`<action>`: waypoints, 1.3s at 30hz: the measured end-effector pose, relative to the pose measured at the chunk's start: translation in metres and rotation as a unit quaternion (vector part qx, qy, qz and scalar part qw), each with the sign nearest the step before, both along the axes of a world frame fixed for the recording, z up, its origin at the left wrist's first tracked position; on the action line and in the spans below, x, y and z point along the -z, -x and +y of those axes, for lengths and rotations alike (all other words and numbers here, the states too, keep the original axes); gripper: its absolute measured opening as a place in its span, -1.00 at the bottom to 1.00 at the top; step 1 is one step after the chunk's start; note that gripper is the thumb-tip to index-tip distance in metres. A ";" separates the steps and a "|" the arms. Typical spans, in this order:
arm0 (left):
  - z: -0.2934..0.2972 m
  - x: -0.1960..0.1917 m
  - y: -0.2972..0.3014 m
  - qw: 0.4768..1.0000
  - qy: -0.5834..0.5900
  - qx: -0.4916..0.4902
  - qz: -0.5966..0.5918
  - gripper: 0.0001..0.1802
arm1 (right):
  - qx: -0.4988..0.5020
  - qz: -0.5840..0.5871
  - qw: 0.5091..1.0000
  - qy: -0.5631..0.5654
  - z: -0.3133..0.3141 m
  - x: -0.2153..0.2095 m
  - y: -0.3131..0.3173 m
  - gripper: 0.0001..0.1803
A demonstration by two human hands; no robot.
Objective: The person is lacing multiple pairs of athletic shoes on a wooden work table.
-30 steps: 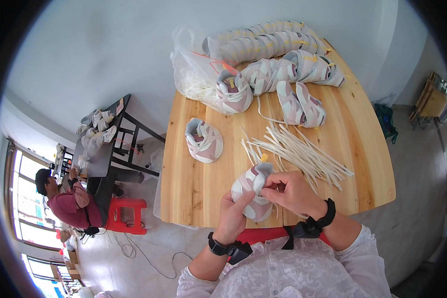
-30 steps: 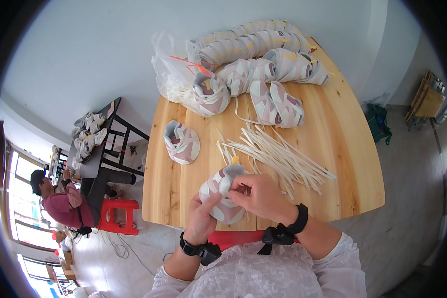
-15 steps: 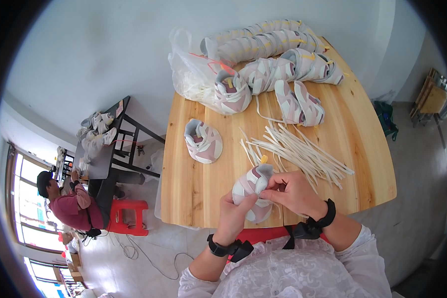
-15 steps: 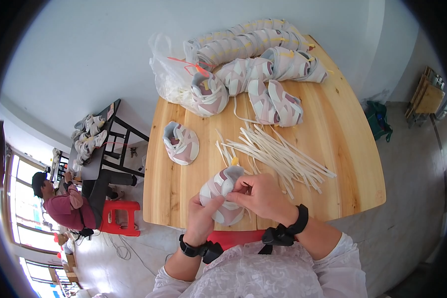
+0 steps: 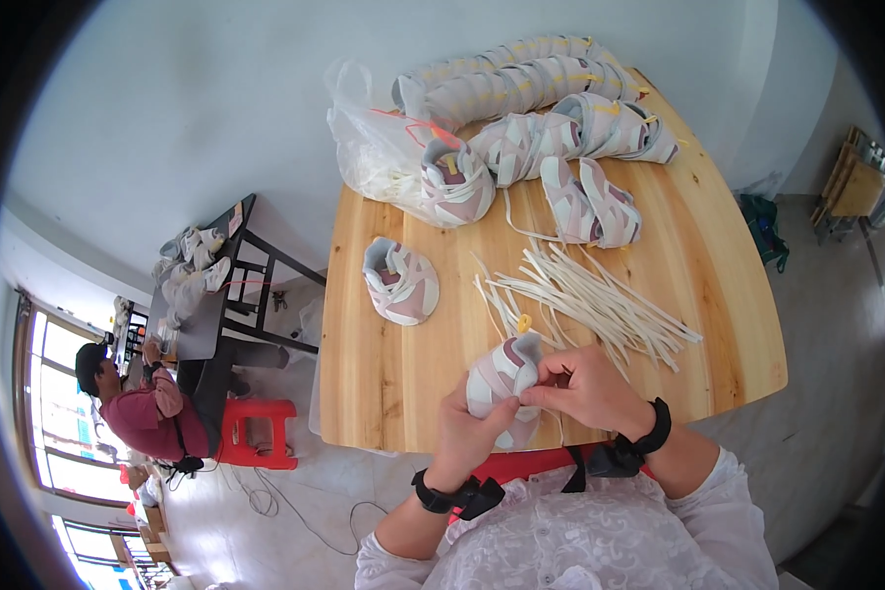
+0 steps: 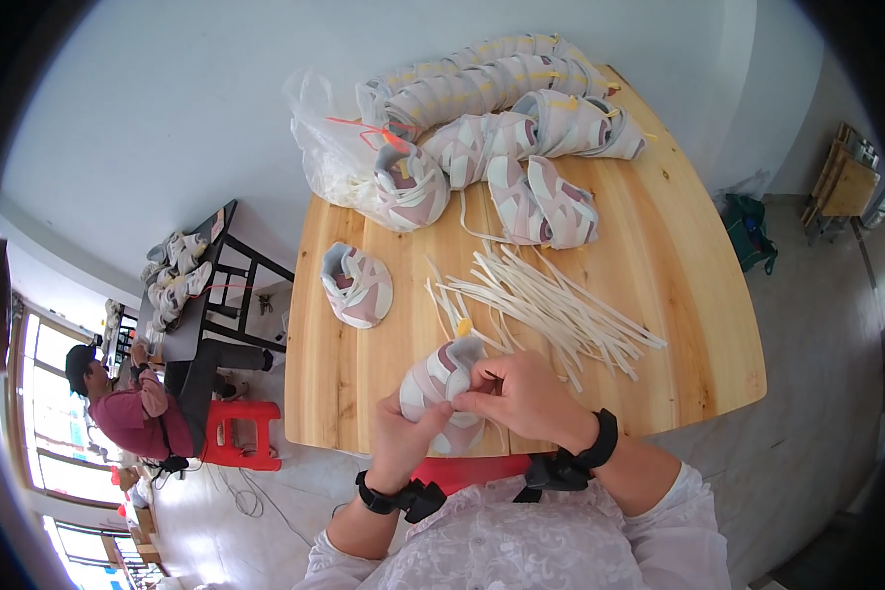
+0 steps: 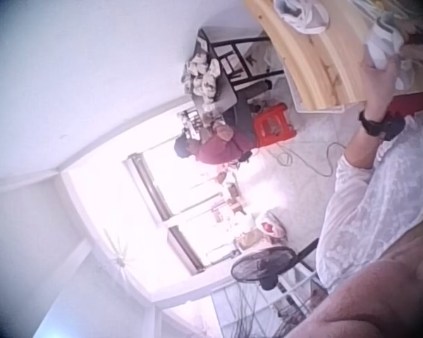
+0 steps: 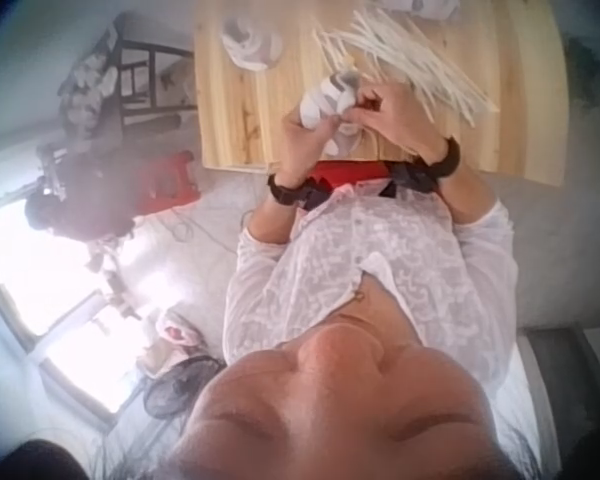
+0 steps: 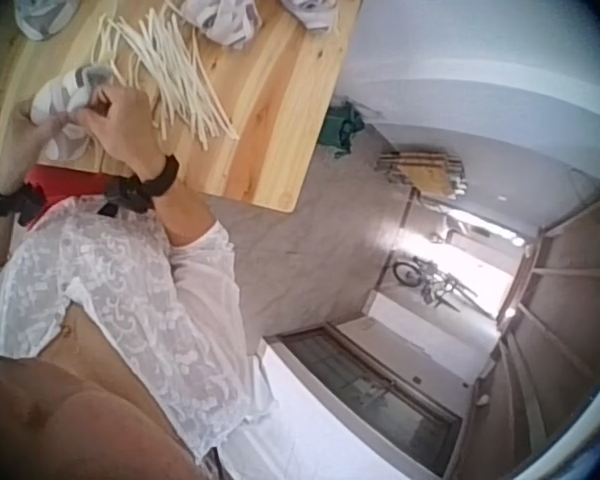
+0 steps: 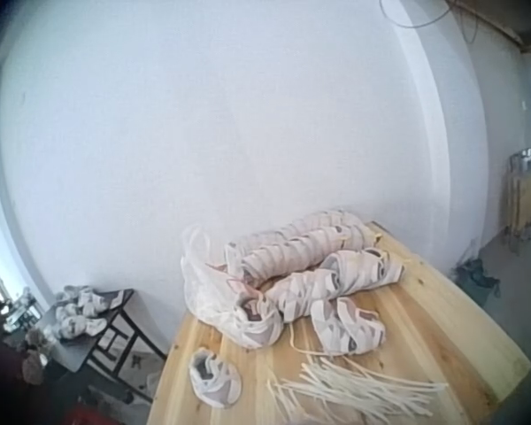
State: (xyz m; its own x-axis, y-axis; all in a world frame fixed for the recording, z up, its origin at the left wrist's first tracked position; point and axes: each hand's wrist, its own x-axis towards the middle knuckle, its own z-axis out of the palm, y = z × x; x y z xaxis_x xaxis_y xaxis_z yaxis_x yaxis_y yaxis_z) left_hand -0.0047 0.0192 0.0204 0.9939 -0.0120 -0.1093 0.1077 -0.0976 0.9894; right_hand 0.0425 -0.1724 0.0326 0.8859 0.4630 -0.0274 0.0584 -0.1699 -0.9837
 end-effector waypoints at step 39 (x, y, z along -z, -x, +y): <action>-0.004 0.006 0.006 0.984 0.068 -0.149 -0.064 -0.76 | 0.117 -0.254 0.959 0.051 0.020 -0.009 0.030 -0.92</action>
State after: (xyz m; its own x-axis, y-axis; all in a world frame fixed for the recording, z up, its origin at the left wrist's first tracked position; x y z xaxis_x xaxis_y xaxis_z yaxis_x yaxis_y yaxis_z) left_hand -0.0104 0.0148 0.0143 0.9613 0.2756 0.0003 -0.0156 0.0533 0.9985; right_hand 0.0126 -0.1525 0.0416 0.8759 0.2676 0.4015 0.4748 -0.3303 -0.8158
